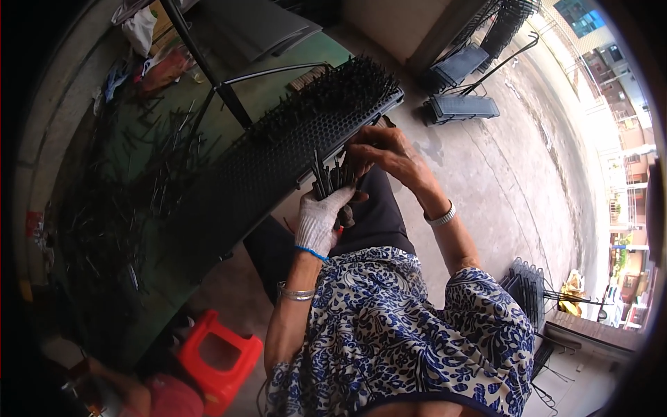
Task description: Inserting black bristles into a perforated metal plate to assemble a brush component.
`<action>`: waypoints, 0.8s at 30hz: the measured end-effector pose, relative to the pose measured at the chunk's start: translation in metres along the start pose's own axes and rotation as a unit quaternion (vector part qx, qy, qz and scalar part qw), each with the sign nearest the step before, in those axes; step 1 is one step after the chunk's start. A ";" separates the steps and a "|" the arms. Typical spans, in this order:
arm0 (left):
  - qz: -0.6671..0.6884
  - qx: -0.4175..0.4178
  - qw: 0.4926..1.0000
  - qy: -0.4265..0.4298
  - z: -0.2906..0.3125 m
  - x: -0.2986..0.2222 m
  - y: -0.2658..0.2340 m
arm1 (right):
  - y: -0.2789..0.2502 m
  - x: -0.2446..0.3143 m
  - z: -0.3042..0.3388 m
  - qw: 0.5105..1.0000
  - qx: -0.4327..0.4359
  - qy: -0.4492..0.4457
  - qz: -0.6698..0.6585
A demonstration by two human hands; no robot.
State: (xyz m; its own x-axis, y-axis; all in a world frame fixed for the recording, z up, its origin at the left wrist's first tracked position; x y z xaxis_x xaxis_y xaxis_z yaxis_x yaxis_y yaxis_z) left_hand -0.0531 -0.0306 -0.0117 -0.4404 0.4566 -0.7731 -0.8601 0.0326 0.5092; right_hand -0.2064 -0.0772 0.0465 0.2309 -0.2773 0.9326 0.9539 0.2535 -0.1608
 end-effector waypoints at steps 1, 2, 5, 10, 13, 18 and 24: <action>0.007 0.001 1.000 -0.008 0.000 0.000 0.000 | -0.002 0.003 0.001 1.000 -0.001 0.001 0.000; 0.007 0.002 1.000 -0.009 -0.002 -0.001 0.001 | -0.009 0.006 0.003 0.998 -0.057 -0.011 -0.004; 0.090 -0.053 0.995 -0.004 -0.012 0.003 -0.010 | -0.023 0.012 0.000 0.978 -0.192 -0.082 0.016; 0.126 -0.060 0.988 -0.061 -0.024 0.017 -0.019 | -0.029 0.018 -0.013 0.892 -0.353 -0.234 0.157; 0.183 -0.092 0.977 -0.054 -0.021 0.019 -0.016 | -0.034 0.011 -0.025 0.881 -0.354 -0.240 0.203; 0.219 -0.079 0.972 -0.037 -0.017 0.020 -0.017 | -0.037 0.012 -0.027 0.874 -0.346 -0.246 0.236; 0.196 -0.061 0.978 -0.047 -0.010 0.011 -0.011 | -0.040 0.016 -0.031 0.878 -0.317 -0.223 0.280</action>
State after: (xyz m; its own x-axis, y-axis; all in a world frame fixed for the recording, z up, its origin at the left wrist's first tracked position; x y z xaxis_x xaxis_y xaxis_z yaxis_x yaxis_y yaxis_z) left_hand -0.0512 -0.0349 -0.0300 -0.7215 0.4921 -0.4871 -0.6572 -0.2655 0.7054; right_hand -0.2347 -0.1207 0.0579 0.7352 0.1536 0.6602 0.6620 -0.3718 -0.6508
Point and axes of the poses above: each hand's wrist, its own z-axis away from the middle knuckle, its own y-axis out of the palm, x = y × z, the point moved 4 cm from there along -z, towards the middle knuckle, and after that the axes turned 12 degrees about y, right-handed, at the moved point
